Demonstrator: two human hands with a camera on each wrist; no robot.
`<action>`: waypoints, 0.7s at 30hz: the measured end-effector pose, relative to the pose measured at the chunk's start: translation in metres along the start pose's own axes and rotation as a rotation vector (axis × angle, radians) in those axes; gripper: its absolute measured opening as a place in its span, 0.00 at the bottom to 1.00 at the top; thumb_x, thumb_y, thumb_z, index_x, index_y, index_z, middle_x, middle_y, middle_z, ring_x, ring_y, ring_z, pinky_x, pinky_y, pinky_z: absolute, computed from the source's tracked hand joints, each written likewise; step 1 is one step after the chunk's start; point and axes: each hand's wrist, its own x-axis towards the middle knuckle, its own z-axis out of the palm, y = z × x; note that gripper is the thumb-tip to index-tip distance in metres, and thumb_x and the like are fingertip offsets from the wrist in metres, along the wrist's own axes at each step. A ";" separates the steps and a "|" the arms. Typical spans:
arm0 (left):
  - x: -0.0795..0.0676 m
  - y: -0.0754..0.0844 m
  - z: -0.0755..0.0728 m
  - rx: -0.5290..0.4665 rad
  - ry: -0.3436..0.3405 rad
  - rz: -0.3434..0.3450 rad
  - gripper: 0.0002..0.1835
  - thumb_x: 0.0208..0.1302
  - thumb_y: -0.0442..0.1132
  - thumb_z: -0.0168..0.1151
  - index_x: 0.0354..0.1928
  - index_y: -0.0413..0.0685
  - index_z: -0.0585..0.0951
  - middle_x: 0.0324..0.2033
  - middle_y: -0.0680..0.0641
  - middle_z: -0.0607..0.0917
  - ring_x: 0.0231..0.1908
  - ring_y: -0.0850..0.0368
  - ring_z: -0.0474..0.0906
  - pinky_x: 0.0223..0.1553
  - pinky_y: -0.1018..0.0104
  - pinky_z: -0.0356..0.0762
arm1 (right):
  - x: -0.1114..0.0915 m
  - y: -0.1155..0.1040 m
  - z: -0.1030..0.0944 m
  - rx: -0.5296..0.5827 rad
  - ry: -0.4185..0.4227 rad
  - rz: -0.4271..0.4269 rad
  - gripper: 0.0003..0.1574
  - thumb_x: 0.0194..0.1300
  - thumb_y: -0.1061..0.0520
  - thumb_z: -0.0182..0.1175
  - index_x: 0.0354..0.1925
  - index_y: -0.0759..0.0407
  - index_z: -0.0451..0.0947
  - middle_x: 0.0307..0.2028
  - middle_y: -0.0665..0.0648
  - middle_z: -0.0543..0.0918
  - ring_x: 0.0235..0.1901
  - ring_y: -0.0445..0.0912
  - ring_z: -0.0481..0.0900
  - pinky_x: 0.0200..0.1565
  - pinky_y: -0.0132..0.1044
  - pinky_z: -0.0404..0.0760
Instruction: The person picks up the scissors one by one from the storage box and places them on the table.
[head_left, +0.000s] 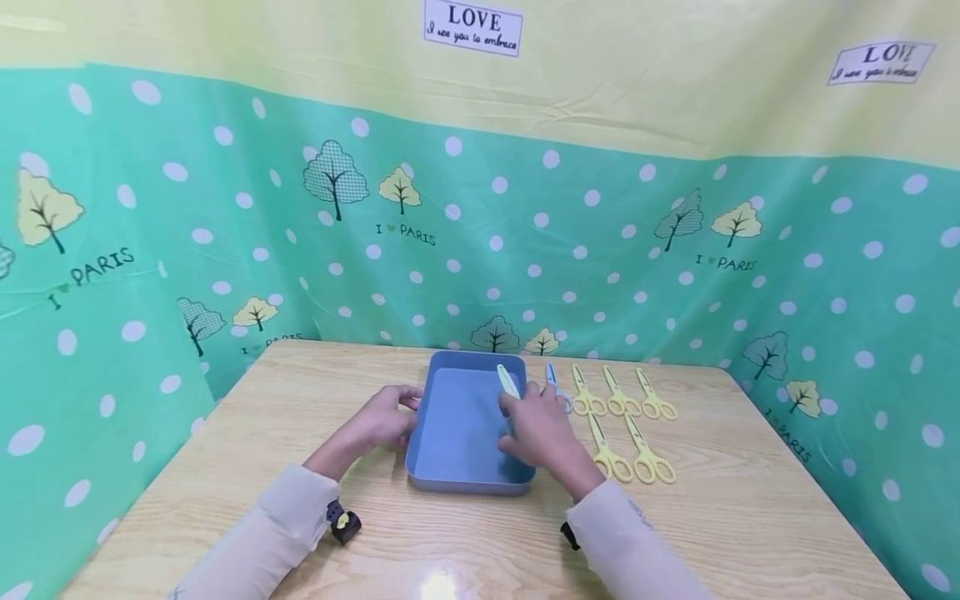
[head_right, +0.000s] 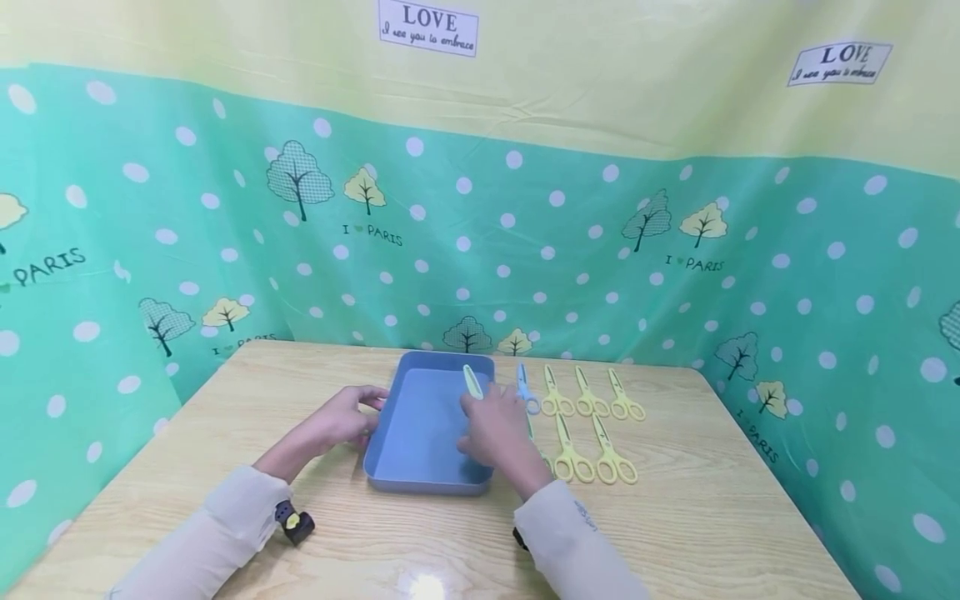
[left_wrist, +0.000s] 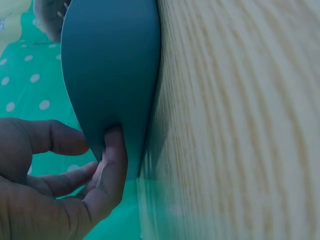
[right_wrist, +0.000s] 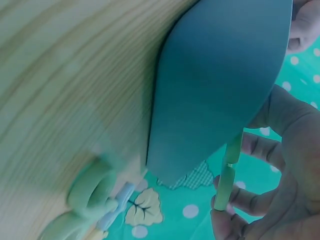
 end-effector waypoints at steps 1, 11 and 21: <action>0.000 0.000 0.000 -0.001 0.000 0.000 0.35 0.54 0.21 0.54 0.69 0.31 0.71 0.54 0.35 0.77 0.35 0.49 0.80 0.28 0.59 0.85 | -0.001 0.002 -0.001 0.004 -0.001 0.012 0.21 0.51 0.46 0.76 0.40 0.48 0.78 0.39 0.61 0.74 0.40 0.58 0.68 0.40 0.49 0.71; 0.000 0.000 0.000 -0.008 0.004 -0.007 0.35 0.53 0.21 0.53 0.68 0.31 0.71 0.54 0.35 0.77 0.34 0.49 0.80 0.28 0.59 0.84 | -0.012 0.031 -0.007 0.016 0.009 0.079 0.22 0.51 0.47 0.74 0.43 0.50 0.81 0.42 0.64 0.76 0.41 0.60 0.70 0.38 0.49 0.72; 0.001 0.000 0.000 -0.003 0.002 -0.003 0.36 0.52 0.20 0.52 0.68 0.31 0.71 0.54 0.36 0.77 0.32 0.50 0.79 0.27 0.61 0.83 | -0.029 0.070 -0.013 0.025 0.004 0.120 0.25 0.51 0.51 0.75 0.48 0.54 0.81 0.42 0.66 0.75 0.43 0.63 0.71 0.42 0.58 0.75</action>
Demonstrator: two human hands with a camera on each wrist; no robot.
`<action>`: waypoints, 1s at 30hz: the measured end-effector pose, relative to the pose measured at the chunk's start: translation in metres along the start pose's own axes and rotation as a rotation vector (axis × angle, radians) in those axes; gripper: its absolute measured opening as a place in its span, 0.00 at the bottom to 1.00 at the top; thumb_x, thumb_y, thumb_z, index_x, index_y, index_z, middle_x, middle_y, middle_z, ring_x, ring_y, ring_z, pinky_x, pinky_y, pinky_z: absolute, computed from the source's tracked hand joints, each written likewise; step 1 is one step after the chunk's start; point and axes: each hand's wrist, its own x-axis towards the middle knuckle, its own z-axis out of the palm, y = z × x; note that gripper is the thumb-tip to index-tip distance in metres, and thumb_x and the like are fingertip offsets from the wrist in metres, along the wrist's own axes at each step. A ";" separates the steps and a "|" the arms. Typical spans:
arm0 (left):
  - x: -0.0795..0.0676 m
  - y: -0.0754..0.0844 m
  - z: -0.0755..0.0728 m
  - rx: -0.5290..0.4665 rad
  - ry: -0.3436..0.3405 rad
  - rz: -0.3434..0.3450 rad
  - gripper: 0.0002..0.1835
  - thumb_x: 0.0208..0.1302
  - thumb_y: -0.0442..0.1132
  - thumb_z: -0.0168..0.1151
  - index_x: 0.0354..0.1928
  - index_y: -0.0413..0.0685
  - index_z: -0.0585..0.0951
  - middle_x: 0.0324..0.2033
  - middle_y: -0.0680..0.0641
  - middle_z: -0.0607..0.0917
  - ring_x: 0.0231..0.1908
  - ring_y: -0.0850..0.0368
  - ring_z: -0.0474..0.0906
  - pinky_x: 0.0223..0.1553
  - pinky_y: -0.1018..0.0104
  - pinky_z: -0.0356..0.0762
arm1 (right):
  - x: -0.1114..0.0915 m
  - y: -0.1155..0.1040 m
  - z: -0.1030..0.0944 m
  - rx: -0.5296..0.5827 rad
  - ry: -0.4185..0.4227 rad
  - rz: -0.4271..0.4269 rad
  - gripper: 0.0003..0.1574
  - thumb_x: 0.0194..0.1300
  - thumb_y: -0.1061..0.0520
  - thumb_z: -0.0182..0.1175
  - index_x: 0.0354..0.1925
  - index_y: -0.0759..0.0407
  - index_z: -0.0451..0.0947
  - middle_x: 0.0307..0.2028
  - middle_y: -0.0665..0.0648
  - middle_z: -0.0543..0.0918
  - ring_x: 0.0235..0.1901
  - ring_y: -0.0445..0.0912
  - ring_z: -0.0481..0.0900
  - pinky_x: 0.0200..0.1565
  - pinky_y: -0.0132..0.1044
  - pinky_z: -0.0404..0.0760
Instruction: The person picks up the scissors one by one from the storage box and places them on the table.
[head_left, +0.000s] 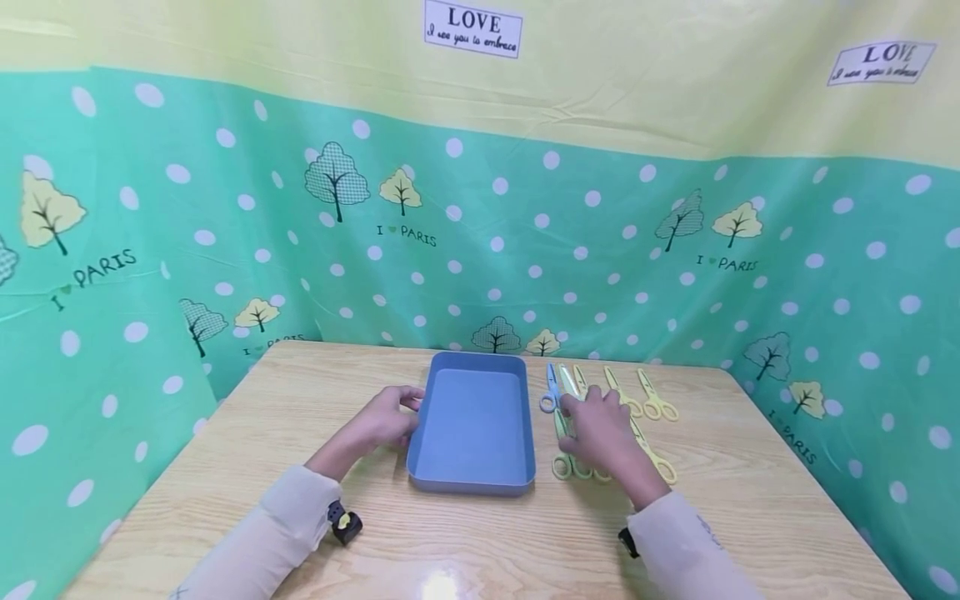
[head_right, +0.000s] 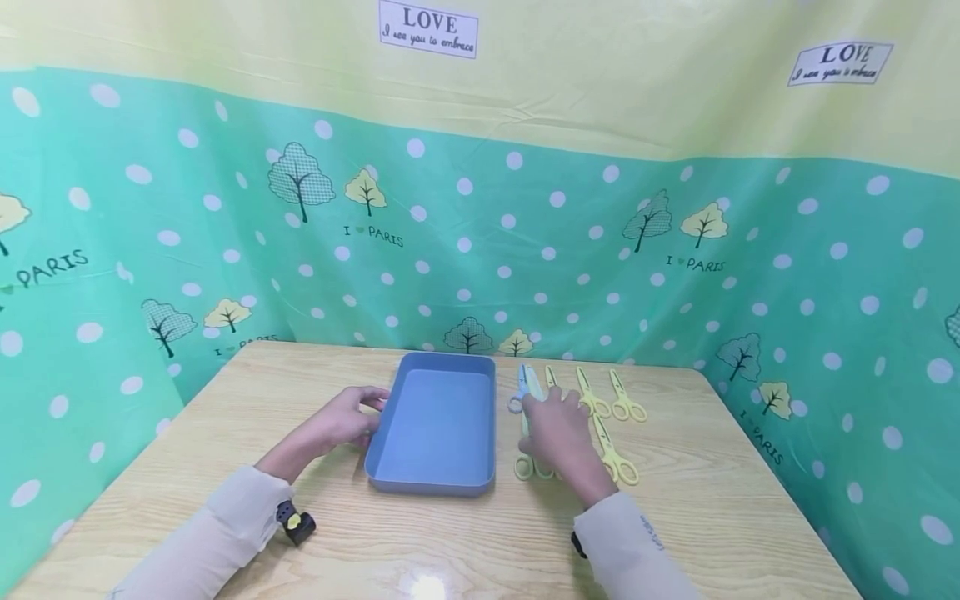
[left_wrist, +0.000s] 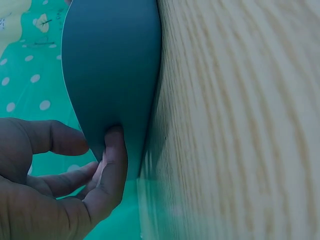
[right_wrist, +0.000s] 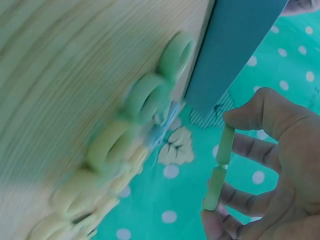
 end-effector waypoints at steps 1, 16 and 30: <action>0.000 0.000 0.000 0.001 0.000 0.001 0.36 0.52 0.20 0.52 0.68 0.31 0.71 0.54 0.36 0.77 0.32 0.50 0.79 0.27 0.61 0.83 | -0.001 0.004 -0.001 0.000 -0.003 0.006 0.25 0.51 0.51 0.75 0.48 0.54 0.81 0.42 0.66 0.75 0.43 0.63 0.71 0.43 0.59 0.75; 0.000 -0.001 -0.001 0.005 -0.005 -0.001 0.35 0.53 0.21 0.53 0.69 0.31 0.71 0.54 0.35 0.77 0.32 0.50 0.80 0.28 0.60 0.84 | -0.019 0.062 -0.011 0.045 -0.060 0.071 0.20 0.53 0.57 0.71 0.45 0.59 0.79 0.39 0.66 0.75 0.39 0.65 0.71 0.36 0.62 0.76; 0.002 -0.001 -0.001 0.000 -0.006 -0.012 0.34 0.54 0.21 0.54 0.69 0.32 0.71 0.54 0.36 0.77 0.28 0.51 0.78 0.26 0.60 0.82 | -0.030 0.107 -0.012 0.067 -0.133 0.143 0.22 0.50 0.60 0.70 0.46 0.62 0.79 0.38 0.66 0.75 0.37 0.63 0.68 0.34 0.55 0.72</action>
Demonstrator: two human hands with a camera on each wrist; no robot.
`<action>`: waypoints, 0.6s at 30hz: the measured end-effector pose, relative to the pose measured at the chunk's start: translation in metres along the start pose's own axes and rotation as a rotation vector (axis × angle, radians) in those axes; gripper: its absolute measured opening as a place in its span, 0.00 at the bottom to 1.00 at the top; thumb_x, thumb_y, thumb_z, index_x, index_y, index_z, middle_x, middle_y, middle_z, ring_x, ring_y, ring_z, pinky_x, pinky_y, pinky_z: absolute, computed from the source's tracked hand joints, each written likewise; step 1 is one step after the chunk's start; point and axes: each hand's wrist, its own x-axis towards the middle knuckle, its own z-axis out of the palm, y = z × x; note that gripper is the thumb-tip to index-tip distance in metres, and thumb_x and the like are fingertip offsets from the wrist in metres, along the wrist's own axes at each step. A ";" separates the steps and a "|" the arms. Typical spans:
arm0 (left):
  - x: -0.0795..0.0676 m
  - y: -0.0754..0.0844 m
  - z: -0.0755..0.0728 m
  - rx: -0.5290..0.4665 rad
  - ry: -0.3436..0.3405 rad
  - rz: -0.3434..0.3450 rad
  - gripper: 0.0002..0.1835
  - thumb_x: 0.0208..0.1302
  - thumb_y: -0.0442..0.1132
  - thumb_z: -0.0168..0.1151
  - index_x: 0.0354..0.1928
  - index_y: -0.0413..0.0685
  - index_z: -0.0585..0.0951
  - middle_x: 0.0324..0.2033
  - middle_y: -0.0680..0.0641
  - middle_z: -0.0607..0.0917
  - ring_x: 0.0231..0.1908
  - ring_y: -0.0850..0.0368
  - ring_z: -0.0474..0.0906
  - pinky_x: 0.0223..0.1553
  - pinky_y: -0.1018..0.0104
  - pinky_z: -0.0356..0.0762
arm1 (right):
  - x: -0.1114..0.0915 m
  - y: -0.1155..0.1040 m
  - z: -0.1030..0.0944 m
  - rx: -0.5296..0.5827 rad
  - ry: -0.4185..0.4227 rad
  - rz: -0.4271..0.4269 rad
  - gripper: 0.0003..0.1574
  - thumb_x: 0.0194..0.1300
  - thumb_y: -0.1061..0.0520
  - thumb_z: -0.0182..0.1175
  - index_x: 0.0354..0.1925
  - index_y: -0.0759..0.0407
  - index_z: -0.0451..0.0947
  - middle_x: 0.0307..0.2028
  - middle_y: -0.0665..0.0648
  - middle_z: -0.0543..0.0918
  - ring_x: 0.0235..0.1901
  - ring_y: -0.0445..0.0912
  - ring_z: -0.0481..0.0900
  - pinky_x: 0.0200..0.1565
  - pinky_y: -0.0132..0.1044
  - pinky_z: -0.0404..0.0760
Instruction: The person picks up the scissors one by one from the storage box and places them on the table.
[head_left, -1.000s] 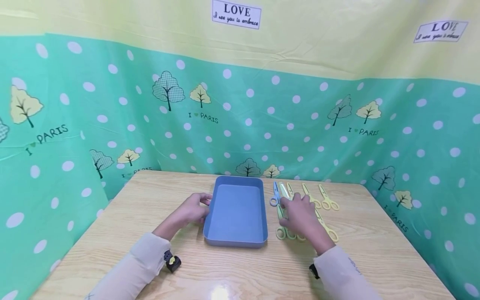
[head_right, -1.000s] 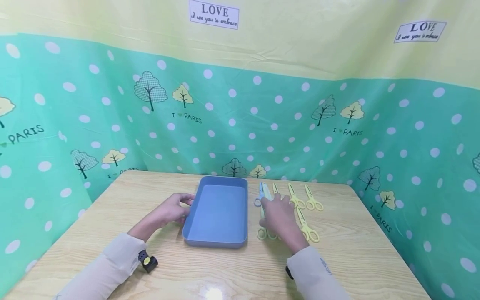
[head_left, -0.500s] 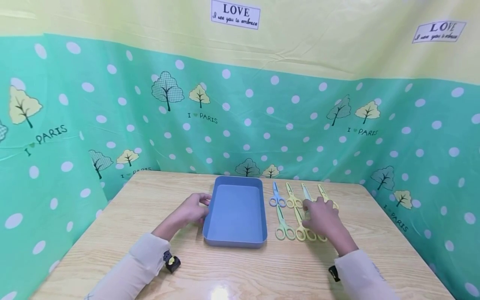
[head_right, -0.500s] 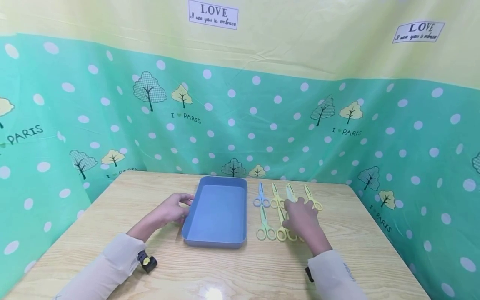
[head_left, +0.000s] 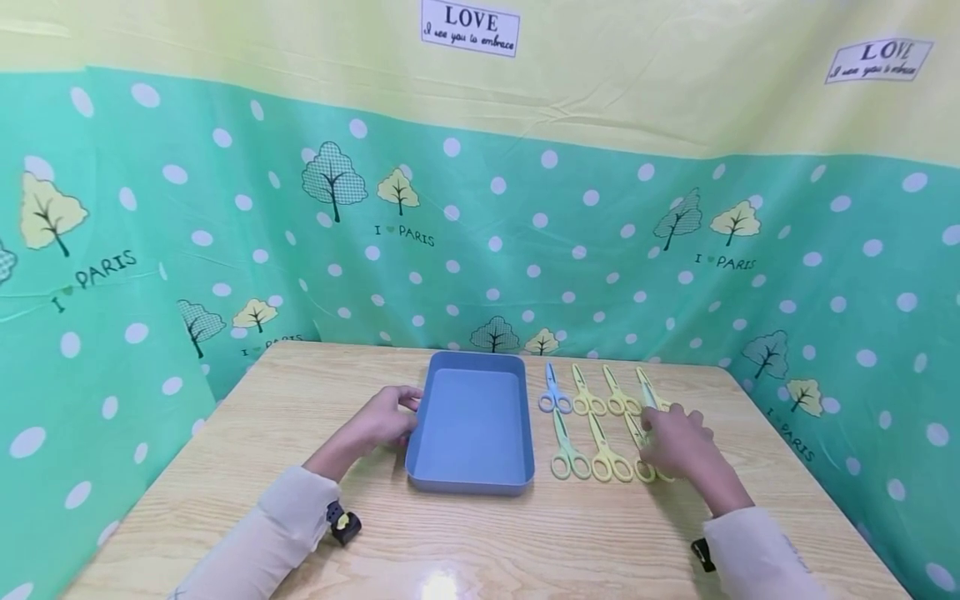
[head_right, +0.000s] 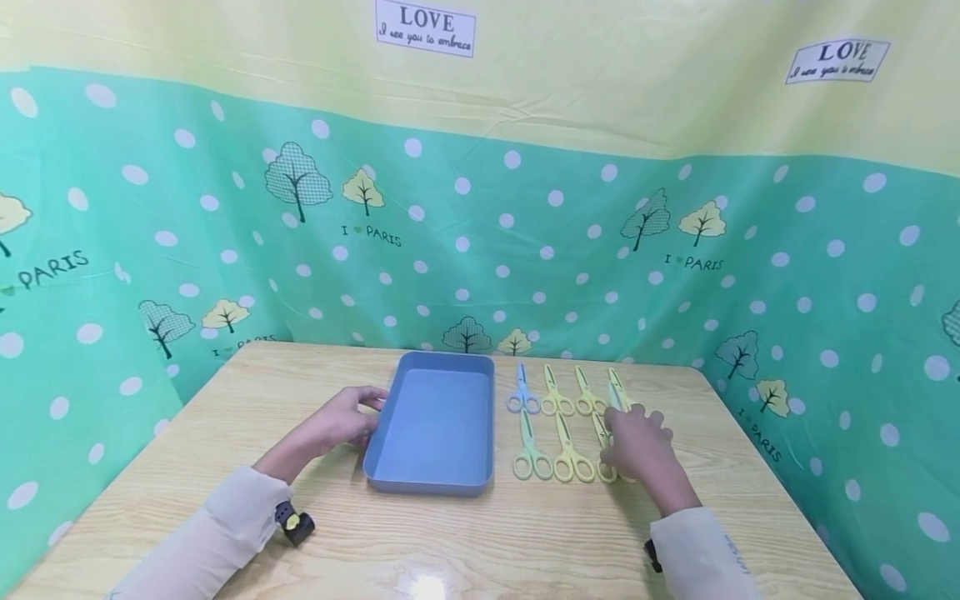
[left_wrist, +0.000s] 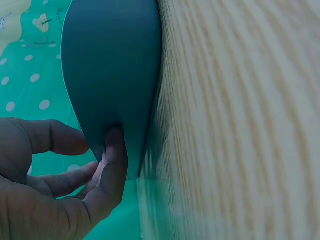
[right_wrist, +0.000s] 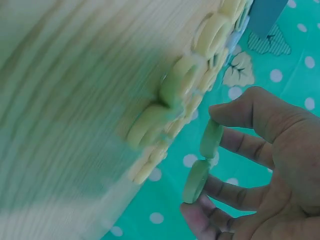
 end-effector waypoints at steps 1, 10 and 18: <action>0.000 0.000 0.000 0.000 -0.001 0.000 0.34 0.54 0.21 0.54 0.69 0.32 0.71 0.54 0.36 0.77 0.28 0.51 0.78 0.26 0.61 0.82 | -0.001 0.003 -0.001 0.002 -0.009 0.002 0.22 0.50 0.61 0.70 0.45 0.62 0.79 0.38 0.66 0.75 0.37 0.62 0.68 0.34 0.55 0.72; -0.004 0.003 -0.002 0.016 -0.006 0.023 0.34 0.53 0.21 0.53 0.68 0.30 0.71 0.53 0.35 0.77 0.28 0.51 0.78 0.26 0.61 0.83 | -0.005 0.023 -0.010 -0.002 -0.081 0.003 0.21 0.52 0.62 0.72 0.46 0.66 0.81 0.38 0.64 0.79 0.36 0.59 0.70 0.35 0.53 0.75; -0.002 0.002 -0.001 0.022 -0.004 0.014 0.35 0.53 0.21 0.53 0.68 0.30 0.71 0.53 0.36 0.77 0.30 0.51 0.78 0.27 0.60 0.83 | -0.007 0.040 -0.006 -0.040 -0.142 -0.030 0.15 0.53 0.63 0.71 0.40 0.62 0.81 0.36 0.60 0.80 0.34 0.55 0.70 0.37 0.50 0.75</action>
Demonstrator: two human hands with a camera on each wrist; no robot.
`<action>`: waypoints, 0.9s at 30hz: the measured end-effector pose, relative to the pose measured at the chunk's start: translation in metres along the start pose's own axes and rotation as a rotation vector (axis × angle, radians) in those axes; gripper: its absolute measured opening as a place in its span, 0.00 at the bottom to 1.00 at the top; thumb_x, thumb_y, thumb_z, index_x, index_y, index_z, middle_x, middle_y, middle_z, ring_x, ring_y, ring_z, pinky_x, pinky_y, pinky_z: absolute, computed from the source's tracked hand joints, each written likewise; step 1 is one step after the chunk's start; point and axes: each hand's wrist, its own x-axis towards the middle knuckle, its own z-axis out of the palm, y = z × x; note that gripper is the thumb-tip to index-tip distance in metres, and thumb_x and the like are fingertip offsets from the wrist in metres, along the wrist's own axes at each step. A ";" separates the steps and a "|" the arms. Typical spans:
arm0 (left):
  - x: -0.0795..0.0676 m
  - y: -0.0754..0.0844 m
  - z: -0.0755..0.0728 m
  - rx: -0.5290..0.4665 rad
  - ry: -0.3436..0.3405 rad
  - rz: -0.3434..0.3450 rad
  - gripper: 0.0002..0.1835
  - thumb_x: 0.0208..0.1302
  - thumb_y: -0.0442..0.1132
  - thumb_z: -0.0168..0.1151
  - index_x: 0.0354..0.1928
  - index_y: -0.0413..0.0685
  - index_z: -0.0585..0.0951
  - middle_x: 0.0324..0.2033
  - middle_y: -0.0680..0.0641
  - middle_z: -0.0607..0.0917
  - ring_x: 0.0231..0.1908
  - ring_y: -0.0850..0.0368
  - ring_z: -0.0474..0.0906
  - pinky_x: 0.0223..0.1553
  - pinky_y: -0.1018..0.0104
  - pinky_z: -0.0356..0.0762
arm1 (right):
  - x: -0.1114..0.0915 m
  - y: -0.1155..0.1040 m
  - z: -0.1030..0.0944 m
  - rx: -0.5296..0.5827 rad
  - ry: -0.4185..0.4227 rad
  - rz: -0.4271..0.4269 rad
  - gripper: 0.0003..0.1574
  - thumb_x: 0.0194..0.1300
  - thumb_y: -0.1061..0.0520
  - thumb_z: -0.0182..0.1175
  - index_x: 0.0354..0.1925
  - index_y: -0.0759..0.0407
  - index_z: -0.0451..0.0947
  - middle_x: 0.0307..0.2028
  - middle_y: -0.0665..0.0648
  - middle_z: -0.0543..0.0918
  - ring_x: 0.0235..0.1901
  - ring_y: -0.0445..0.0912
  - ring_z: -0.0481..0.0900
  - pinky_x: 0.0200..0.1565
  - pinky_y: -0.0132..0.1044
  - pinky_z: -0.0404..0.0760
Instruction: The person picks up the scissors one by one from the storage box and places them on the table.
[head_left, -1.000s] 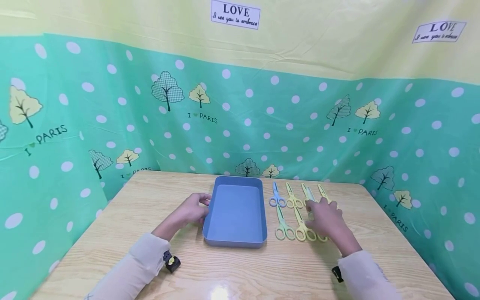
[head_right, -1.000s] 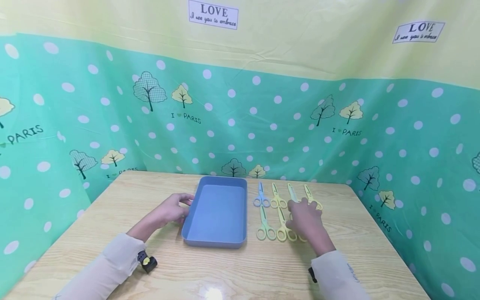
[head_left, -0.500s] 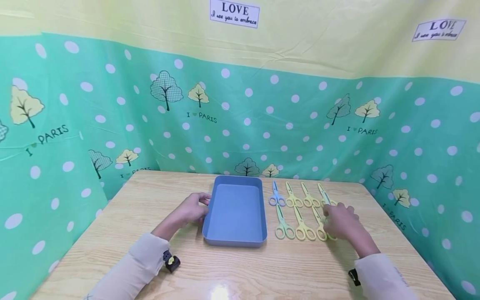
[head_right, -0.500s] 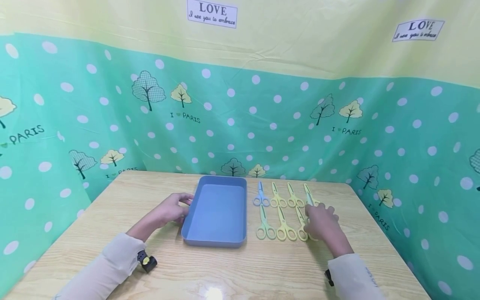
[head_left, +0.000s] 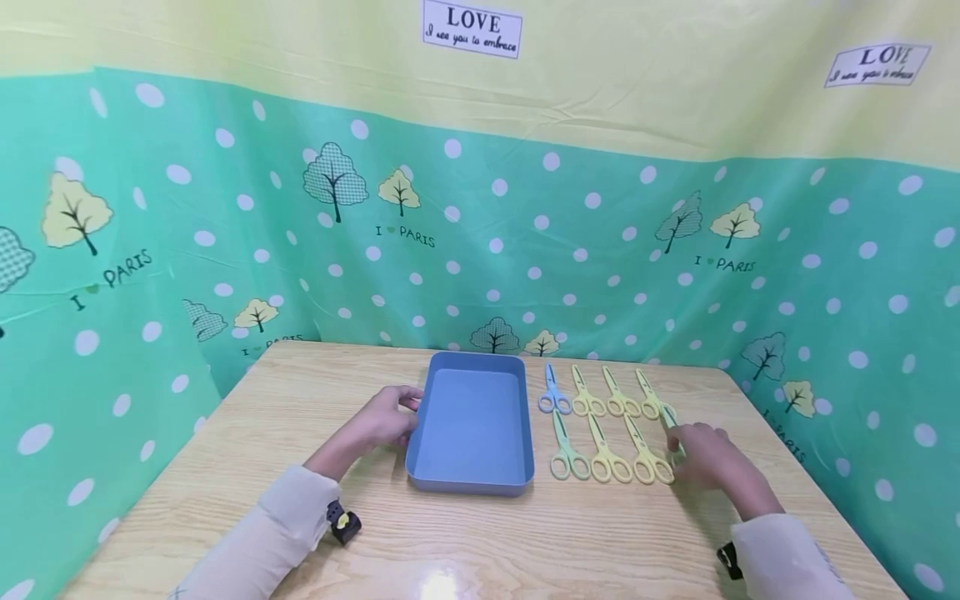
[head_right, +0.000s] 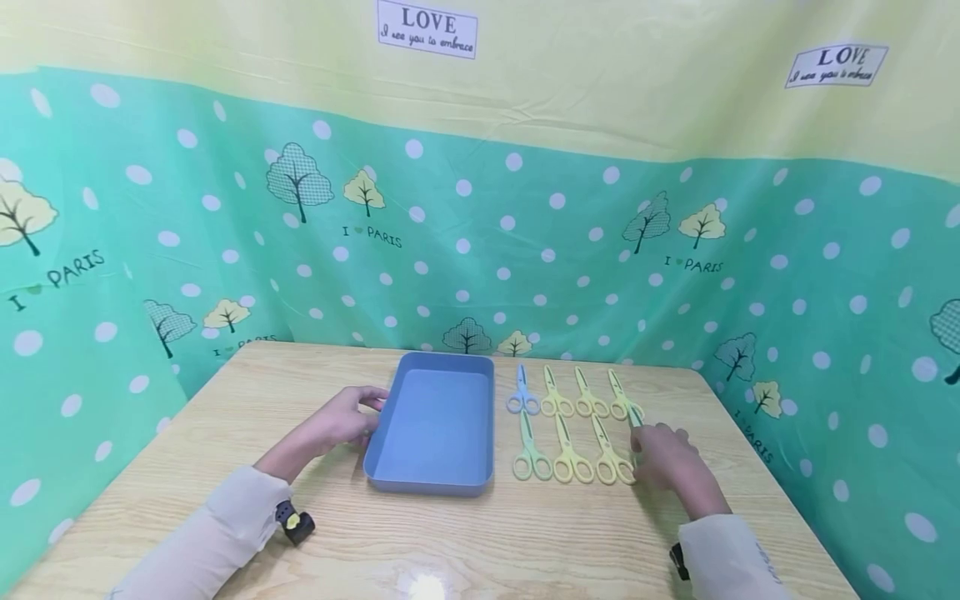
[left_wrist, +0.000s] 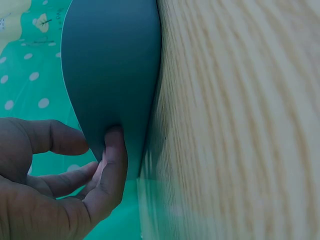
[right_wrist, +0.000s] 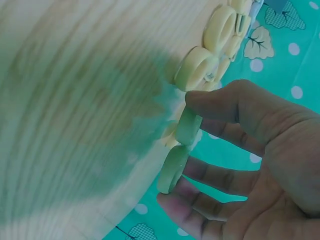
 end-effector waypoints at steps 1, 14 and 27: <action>0.000 0.000 0.000 -0.001 0.003 -0.002 0.35 0.53 0.21 0.53 0.68 0.31 0.71 0.54 0.36 0.77 0.30 0.51 0.78 0.27 0.61 0.83 | 0.000 0.002 0.001 -0.004 -0.006 -0.005 0.15 0.53 0.63 0.72 0.40 0.61 0.81 0.37 0.60 0.80 0.34 0.55 0.71 0.37 0.50 0.75; 0.001 0.001 0.000 0.002 -0.002 -0.010 0.34 0.55 0.21 0.54 0.69 0.31 0.70 0.54 0.36 0.76 0.31 0.51 0.78 0.28 0.61 0.83 | 0.000 0.004 0.005 0.044 -0.073 0.017 0.16 0.51 0.62 0.74 0.39 0.59 0.81 0.37 0.58 0.81 0.34 0.52 0.73 0.36 0.47 0.77; 0.000 0.002 0.001 -0.003 0.008 -0.015 0.34 0.55 0.21 0.54 0.69 0.32 0.71 0.54 0.36 0.77 0.35 0.49 0.80 0.30 0.59 0.85 | -0.001 0.009 0.007 0.145 -0.107 0.017 0.20 0.53 0.63 0.70 0.45 0.63 0.79 0.37 0.58 0.80 0.34 0.51 0.73 0.33 0.42 0.74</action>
